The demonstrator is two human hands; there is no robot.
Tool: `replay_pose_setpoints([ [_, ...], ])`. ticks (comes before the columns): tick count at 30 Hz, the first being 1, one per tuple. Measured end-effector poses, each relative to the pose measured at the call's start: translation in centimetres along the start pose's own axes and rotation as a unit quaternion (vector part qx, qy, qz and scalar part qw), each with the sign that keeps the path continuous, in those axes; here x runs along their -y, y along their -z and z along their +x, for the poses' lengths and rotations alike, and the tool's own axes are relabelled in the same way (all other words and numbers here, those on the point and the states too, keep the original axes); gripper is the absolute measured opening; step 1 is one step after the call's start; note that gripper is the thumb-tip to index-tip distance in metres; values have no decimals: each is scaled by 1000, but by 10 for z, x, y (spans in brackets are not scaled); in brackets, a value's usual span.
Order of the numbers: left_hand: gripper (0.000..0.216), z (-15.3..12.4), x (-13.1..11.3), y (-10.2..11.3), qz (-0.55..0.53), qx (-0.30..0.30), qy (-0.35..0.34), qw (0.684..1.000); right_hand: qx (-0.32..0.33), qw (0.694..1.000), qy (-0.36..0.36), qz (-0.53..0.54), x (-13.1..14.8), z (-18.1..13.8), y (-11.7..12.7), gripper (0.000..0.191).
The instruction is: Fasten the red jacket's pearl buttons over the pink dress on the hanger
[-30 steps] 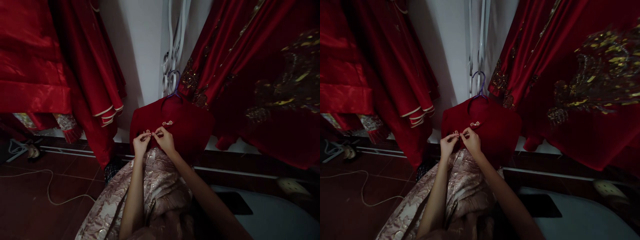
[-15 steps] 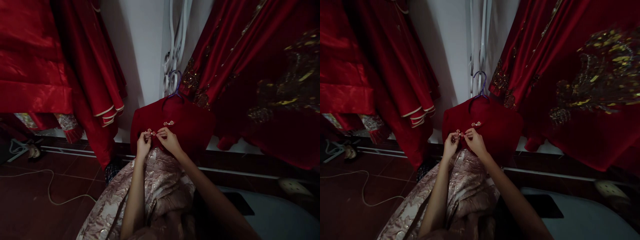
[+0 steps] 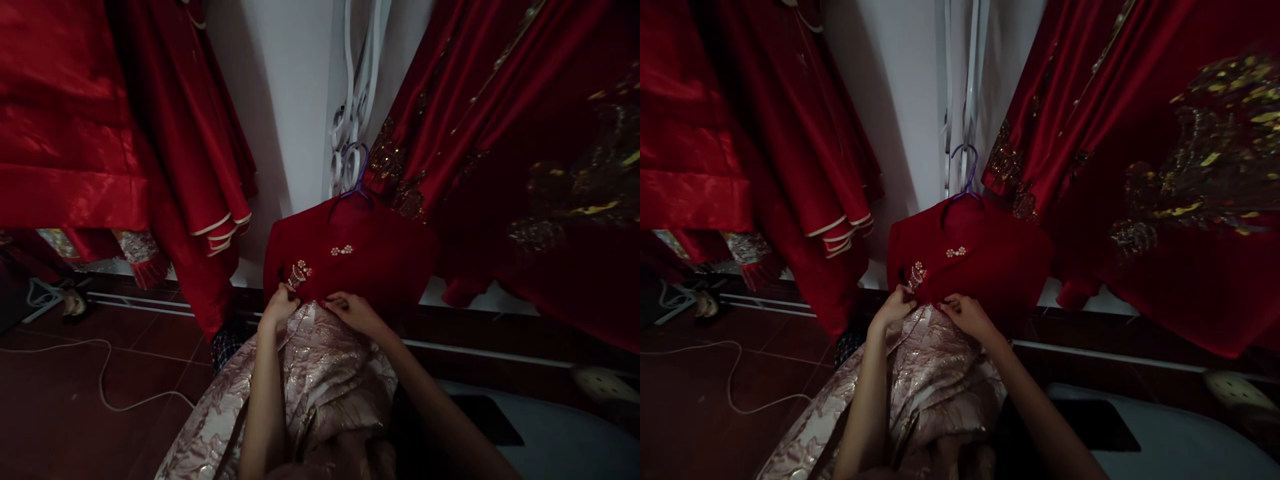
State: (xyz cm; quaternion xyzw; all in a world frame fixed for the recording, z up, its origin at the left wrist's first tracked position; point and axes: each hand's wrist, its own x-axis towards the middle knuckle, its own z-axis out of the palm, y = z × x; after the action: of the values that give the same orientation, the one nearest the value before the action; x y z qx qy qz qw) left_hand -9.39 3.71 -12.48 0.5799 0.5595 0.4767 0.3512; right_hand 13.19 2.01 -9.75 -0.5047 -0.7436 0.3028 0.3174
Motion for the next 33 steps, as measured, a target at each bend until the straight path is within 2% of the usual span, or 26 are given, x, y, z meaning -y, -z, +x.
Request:
replay_pose_setpoints([
  [5,32,-5,-5,2,70,18,11,997,2,1000,0,12,1,-1,-7,23],
  [9,37,-8,-18,5,153,85,-20,984,-9,1000,4,20,3,-2,-9,19],
  [13,51,-13,-33,13,260,134,-35,956,-17,1000,13,15,7,-3,-9,17],
  [18,63,-16,-42,16,283,169,-60,942,-23,999,35,-6,11,-4,-7,13],
  [23,82,-11,-37,7,298,126,7,946,-9,1000,29,-8,9,-4,-7,13],
  [26,86,-8,-28,4,289,113,10,951,-1,1000,24,-8,8,-3,-7,14],
  [29,77,-6,-20,2,273,113,-15,955,3,1000,24,-10,7,-4,-8,12],
  [33,48,-4,-13,-2,271,83,-74,956,0,999,30,-12,6,-4,-9,12],
])
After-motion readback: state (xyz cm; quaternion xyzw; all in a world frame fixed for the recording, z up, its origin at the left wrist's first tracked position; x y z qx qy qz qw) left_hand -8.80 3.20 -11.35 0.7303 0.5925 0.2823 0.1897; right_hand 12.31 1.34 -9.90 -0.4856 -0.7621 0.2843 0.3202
